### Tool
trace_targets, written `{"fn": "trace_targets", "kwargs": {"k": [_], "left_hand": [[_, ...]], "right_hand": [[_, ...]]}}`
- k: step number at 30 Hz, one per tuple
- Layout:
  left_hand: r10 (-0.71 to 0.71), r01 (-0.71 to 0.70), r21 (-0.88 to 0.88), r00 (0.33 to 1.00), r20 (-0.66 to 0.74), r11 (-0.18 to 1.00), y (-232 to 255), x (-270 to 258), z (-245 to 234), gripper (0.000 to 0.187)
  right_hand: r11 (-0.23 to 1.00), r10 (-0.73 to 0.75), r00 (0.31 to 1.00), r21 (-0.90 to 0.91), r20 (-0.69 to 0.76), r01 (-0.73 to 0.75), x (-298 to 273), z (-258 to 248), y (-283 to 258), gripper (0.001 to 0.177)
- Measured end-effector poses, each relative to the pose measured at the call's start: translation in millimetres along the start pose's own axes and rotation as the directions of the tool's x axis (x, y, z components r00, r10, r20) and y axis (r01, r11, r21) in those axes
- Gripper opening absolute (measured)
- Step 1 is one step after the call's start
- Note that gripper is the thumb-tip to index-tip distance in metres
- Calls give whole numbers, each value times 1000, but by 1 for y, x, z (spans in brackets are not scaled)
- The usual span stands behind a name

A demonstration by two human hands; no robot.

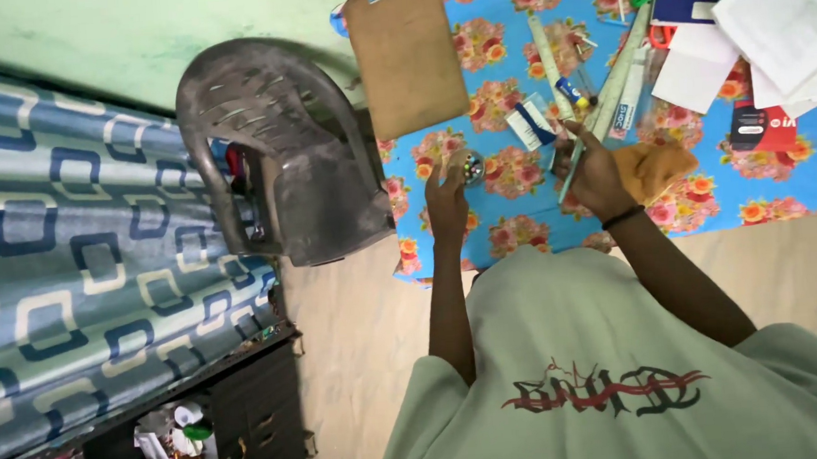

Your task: The person organizes and measures various items on a cluttered desk.

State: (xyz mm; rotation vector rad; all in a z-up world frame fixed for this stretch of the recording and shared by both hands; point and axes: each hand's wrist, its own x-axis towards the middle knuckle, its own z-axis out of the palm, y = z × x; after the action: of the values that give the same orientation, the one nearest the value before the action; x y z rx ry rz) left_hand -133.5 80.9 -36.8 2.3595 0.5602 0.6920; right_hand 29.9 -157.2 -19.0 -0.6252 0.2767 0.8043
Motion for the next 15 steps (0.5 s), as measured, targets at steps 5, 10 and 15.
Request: {"fn": "trace_targets", "kwargs": {"k": [5, 10, 15], "left_hand": [[73, -70, 61, 996, -44, 996, 52, 8, -25, 37], [59, -52, 51, 986, -157, 997, 82, 0, -10, 26], [-123, 338, -557, 914, 387, 759, 130, 2, 4, 35]], "right_hand": [[998, 30, 999, -62, 10, -29, -4, 14, -2, 34], [974, 35, 999, -226, 30, -27, -14, 30, -4, 33], [975, 11, 996, -222, 88, 9, -23, 50, -6, 21]]}}
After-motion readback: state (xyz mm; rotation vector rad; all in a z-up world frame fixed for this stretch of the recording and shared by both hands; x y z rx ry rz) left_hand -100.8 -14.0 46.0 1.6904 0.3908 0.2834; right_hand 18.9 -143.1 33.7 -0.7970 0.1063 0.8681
